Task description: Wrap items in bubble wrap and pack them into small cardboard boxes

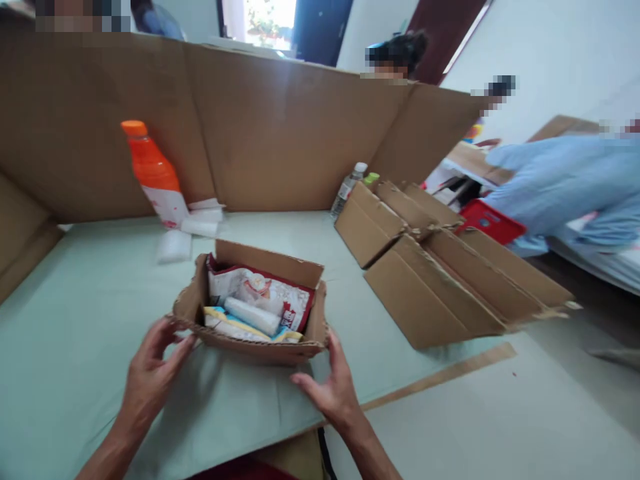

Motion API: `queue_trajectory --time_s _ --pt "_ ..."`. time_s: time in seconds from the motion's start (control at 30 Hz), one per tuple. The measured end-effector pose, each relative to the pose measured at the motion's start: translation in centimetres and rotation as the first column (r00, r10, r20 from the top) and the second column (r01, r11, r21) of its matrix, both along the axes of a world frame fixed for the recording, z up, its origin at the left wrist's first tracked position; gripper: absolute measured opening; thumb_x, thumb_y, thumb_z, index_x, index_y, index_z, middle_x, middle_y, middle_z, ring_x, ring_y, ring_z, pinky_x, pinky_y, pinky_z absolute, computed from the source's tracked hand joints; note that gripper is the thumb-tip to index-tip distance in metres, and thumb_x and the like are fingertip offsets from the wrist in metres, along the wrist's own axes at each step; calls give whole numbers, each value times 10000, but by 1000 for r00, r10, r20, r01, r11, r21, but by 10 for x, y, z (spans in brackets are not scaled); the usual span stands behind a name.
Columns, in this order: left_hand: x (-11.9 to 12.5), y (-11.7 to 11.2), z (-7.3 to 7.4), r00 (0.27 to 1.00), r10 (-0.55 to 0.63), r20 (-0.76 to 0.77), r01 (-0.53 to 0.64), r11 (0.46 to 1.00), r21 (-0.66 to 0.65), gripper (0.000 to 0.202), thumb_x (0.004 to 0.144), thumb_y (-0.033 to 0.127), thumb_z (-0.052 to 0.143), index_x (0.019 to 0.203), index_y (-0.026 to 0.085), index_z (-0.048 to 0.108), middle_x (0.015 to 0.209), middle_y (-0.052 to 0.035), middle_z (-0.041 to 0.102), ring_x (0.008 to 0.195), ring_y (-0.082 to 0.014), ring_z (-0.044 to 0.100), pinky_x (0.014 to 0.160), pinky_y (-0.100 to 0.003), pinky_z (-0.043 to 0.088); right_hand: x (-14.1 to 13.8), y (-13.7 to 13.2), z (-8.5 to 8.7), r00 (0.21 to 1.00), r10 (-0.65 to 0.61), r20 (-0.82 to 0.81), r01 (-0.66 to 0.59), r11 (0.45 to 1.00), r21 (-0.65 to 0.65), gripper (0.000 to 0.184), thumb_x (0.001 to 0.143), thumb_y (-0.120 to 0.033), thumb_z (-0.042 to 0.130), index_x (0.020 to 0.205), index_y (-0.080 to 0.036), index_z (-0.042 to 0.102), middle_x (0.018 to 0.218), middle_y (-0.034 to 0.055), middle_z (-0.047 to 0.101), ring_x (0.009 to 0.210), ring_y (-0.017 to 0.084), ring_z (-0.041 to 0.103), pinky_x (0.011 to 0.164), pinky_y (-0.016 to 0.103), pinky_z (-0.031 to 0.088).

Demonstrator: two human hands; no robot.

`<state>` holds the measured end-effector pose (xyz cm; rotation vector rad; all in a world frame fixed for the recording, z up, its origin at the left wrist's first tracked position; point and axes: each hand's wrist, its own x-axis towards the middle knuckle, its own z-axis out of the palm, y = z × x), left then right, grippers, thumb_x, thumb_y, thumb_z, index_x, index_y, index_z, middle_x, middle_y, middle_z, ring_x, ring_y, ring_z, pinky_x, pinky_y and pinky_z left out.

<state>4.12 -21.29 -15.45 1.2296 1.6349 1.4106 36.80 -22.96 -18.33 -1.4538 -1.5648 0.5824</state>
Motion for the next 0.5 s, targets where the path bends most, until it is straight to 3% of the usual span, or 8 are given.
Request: queue_trajectory --time_s 0.1,0.23,0.3,0.37,0.43,0.5 --pt "-2 -3 -6 993 90 79 -79 988 -129 717 623 569 816 1215 221 611 1200 -97 660 780 -184 670 596 -290 577 5 26 4 968 246 -54 -246 969 -11 1279 608 -724 823 1614 -206 227 1625 185 336 1475 396 365 1168 555 388" --pt "16 4 -15 977 41 210 17 963 -268 718 601 601 816 1154 207 583 1020 -65 692 745 -215 705 630 -333 601 6 64 7 891 440 -111 -435 898 68 1382 573 -726 840 1638 -267 87 1638 151 313 1506 372 313 1205 546 335" --pt "31 20 -17 978 43 202 14 962 -273 723 632 585 807 1198 209 562 990 -51 690 754 -209 716 712 -347 608 6 75 6 897 425 -117 -413 903 115 1341 603 -670 860 1633 -279 95 1630 148 323 1494 361 338 1193 537 354" --pt "50 49 -17 974 34 222 13 978 -207 799 660 556 802 1324 230 497 1185 -87 649 822 -189 714 762 -339 606 9 86 4 931 344 -124 -326 934 144 1282 633 -606 873 1624 -276 130 1621 146 339 1473 357 372 1176 527 384" --pt "76 87 -17 957 -25 289 61 992 -115 939 676 526 801 1462 266 360 1453 -142 483 951 -184 694 822 -337 597 18 102 5 964 226 -140 -203 966 163 1234 653 -559 876 1615 -273 157 1604 147 365 1429 354 433 1143 521 429" --pt "111 128 -17 931 -127 343 156 986 -58 1044 668 517 808 1520 268 259 1578 -183 321 1106 -219 654 885 -350 577 31 124 6 983 88 -161 -57 981 188 1222 656 -539 877 1608 -264 162 1589 163 378 1374 352 490 1102 526 469"
